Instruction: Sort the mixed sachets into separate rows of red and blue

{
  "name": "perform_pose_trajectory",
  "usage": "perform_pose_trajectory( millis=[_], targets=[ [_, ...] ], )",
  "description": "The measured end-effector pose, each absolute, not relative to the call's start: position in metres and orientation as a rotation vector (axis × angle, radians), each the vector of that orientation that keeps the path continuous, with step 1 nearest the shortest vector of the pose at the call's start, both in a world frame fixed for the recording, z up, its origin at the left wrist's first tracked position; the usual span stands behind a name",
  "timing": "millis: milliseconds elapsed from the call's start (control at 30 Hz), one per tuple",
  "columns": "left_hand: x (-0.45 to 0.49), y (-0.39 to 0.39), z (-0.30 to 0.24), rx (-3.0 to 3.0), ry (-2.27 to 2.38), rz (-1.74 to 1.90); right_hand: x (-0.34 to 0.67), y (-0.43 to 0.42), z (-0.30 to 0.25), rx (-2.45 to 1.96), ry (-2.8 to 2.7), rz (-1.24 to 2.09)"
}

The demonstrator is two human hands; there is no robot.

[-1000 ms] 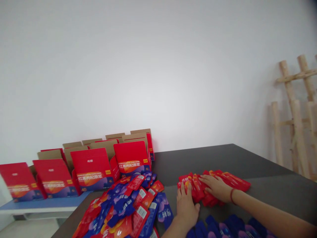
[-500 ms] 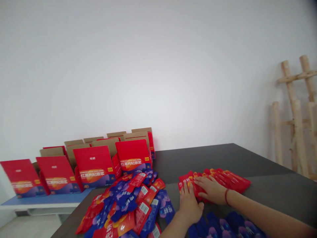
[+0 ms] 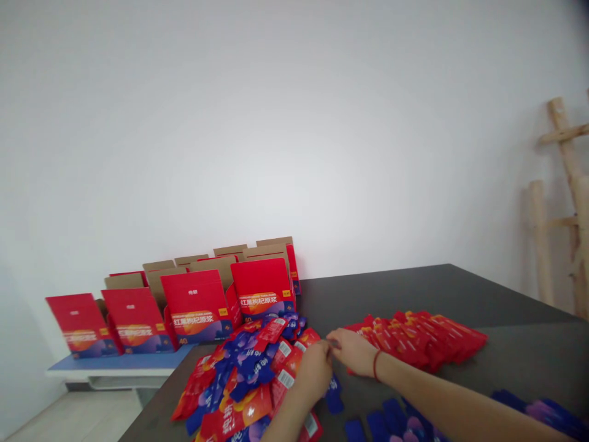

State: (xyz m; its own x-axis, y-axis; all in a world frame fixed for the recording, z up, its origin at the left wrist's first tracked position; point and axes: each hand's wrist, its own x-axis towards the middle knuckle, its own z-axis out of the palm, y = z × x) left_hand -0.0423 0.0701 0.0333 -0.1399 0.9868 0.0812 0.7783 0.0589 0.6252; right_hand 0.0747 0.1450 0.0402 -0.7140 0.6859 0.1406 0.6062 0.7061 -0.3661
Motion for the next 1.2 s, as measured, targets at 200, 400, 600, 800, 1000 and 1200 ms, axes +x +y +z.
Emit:
perform_pose_trajectory(
  millis=[200, 400, 600, 800, 1000, 1200],
  targets=[
    [-0.072, 0.033, 0.02, 1.821, 2.024, 0.976, 0.032, 0.13, 0.03, -1.169, -2.721, 0.541],
    [-0.076, 0.034, -0.001, 1.821, 2.011, 1.078, 0.035, 0.119, 0.018, -1.38, -2.716, 0.483],
    [-0.08, 0.03, -0.005, 1.956, 2.014, 1.102, 0.061, 0.129, 0.03, -1.302, -2.694, 0.56],
    [-0.07, 0.017, 0.021, 2.131, 1.928, 0.996, 0.092, 0.118, 0.064, -1.0, -2.682, 0.522],
    [-0.056, 0.022, 0.019, 1.779, 1.698, 1.034, 0.108, 0.115, 0.084, -0.796, -2.519, 0.733],
    [-0.046, 0.028, 0.006, 1.298, 1.459, 1.289, 0.094, 0.114, 0.065, -0.818, -2.121, 1.142]
  ],
)
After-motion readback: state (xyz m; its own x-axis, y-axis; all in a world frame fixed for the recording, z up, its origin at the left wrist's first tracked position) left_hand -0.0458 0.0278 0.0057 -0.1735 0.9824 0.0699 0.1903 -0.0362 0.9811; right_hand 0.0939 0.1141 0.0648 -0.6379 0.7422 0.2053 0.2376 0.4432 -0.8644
